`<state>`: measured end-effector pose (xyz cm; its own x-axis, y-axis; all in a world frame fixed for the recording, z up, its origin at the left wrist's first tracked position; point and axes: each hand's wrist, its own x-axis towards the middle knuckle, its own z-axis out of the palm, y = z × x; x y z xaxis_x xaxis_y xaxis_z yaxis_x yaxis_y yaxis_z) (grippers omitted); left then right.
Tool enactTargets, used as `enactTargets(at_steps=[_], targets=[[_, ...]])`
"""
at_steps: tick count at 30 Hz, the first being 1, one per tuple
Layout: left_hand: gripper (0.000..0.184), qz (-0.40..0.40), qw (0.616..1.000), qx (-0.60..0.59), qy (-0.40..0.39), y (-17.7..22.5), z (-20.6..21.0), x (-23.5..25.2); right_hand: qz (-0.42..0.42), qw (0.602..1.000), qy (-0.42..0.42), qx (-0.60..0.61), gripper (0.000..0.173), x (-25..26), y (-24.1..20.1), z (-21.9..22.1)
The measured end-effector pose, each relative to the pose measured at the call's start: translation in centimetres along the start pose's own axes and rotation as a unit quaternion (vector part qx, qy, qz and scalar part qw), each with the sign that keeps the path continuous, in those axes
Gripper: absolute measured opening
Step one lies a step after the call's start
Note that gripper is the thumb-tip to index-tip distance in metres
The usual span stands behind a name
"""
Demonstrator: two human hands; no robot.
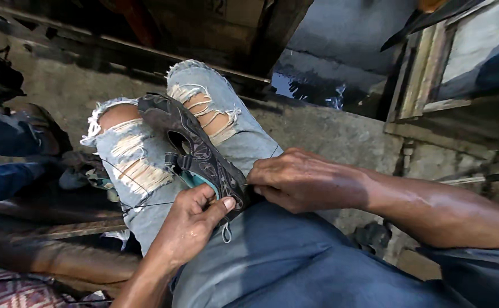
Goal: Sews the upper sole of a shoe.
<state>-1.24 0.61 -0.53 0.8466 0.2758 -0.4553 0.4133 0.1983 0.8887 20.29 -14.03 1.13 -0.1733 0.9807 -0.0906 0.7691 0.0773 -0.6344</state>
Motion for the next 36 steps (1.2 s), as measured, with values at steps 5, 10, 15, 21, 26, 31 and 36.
enactTargets(at_steps=[5, 10, 15, 21, 26, 31, 36], targets=[[0.014, 0.004, 1.0, 0.004, -0.006, -0.6, 0.0, 0.3, 0.009, 1.0, -0.003, -0.018, 0.009, 1.2, -0.6, 0.8], [0.036, -0.001, 0.978, 0.204, -0.048, 0.6, -1.0, 0.0, 0.001, 1.0, 0.01, 0.011, 0.01, 0.8, 0.1, 1.0], [0.035, 0.026, 0.975, 0.206, -0.077, 1.2, -1.8, 0.1, -0.011, 0.998, 0.028, 0.05, 0.018, -0.2, 1.1, 1.3], [0.027, 0.001, 0.964, 0.248, -0.095, 2.0, -2.8, -0.5, 0.012, 0.997, 0.034, 0.062, 0.023, -0.8, 1.7, 1.6], [0.022, 0.045, 0.933, 0.356, -0.007, 2.0, -4.1, -1.9, 0.014, 0.997, 0.028, 0.065, 0.023, -0.9, 1.8, 1.5], [0.02, 0.121, 0.987, 0.066, -0.083, 3.1, -5.5, -2.2, 0.01, 0.997, 0.03, 0.068, 0.021, -0.9, 1.8, 1.5], [0.018, 0.104, 0.955, -0.245, -0.133, 1.6, -4.2, -1.1, 0.009, 0.997, 0.036, 0.072, 0.017, -0.9, 1.8, 1.3]])
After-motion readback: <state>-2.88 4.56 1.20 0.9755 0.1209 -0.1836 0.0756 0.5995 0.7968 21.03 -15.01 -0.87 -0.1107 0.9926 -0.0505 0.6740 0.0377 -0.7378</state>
